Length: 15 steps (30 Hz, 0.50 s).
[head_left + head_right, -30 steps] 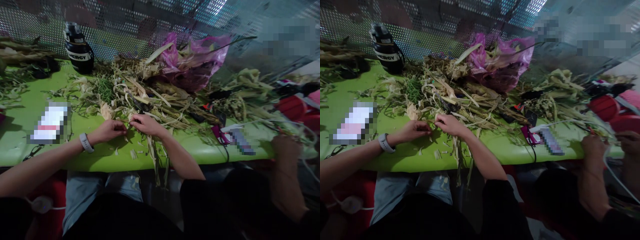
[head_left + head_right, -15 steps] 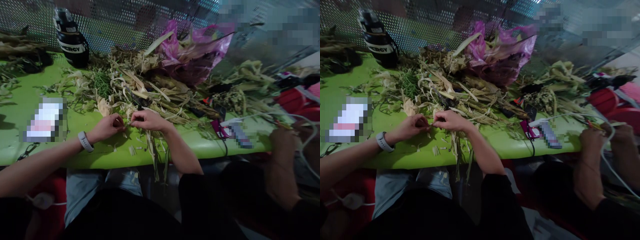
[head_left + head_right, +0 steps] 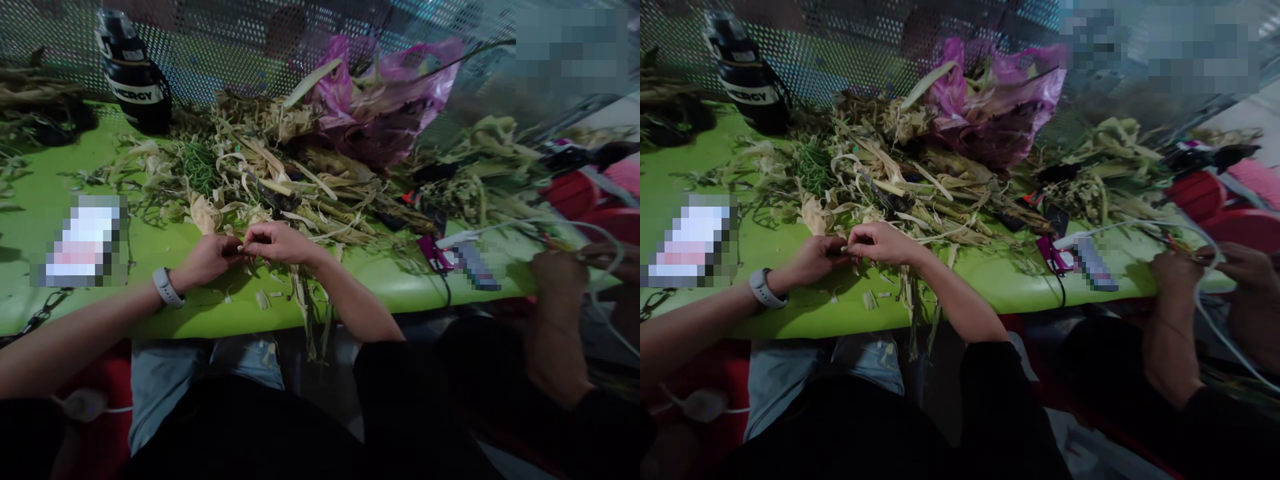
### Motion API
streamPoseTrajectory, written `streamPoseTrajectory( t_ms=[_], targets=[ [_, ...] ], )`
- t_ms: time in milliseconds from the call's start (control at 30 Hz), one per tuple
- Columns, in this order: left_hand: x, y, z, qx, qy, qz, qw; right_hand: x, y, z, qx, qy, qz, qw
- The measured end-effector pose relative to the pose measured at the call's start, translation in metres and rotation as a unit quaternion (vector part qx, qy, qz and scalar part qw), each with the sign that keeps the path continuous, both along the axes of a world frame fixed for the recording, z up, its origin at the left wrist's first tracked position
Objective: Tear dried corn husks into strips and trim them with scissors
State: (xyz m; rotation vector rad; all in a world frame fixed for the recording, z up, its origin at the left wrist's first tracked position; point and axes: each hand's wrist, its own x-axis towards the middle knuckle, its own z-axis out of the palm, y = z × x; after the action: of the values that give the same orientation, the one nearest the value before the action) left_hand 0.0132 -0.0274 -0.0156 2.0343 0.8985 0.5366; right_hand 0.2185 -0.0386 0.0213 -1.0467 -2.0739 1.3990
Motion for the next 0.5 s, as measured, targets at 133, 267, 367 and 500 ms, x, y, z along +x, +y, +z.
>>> streamPoseTrajectory(
  t_ms=[133,267,367,500],
  targets=[
    [0.001,-0.002,0.01,-0.012,0.026,-0.003,1.0,-0.003,0.015,-0.013,-0.02,0.06,-0.075,0.995],
    [0.002,-0.002,0.017,-0.03,0.048,0.01,0.998,0.008,0.028,-0.016,0.06,0.121,-0.275,0.952],
    [0.002,-0.002,0.017,-0.053,0.054,0.013,0.997,0.019,0.019,-0.001,0.21,0.057,-0.34,0.915],
    [0.002,-0.001,0.013,-0.064,0.041,0.003,0.997,0.021,-0.005,0.018,0.181,-0.171,-0.139,0.959]
  ],
)
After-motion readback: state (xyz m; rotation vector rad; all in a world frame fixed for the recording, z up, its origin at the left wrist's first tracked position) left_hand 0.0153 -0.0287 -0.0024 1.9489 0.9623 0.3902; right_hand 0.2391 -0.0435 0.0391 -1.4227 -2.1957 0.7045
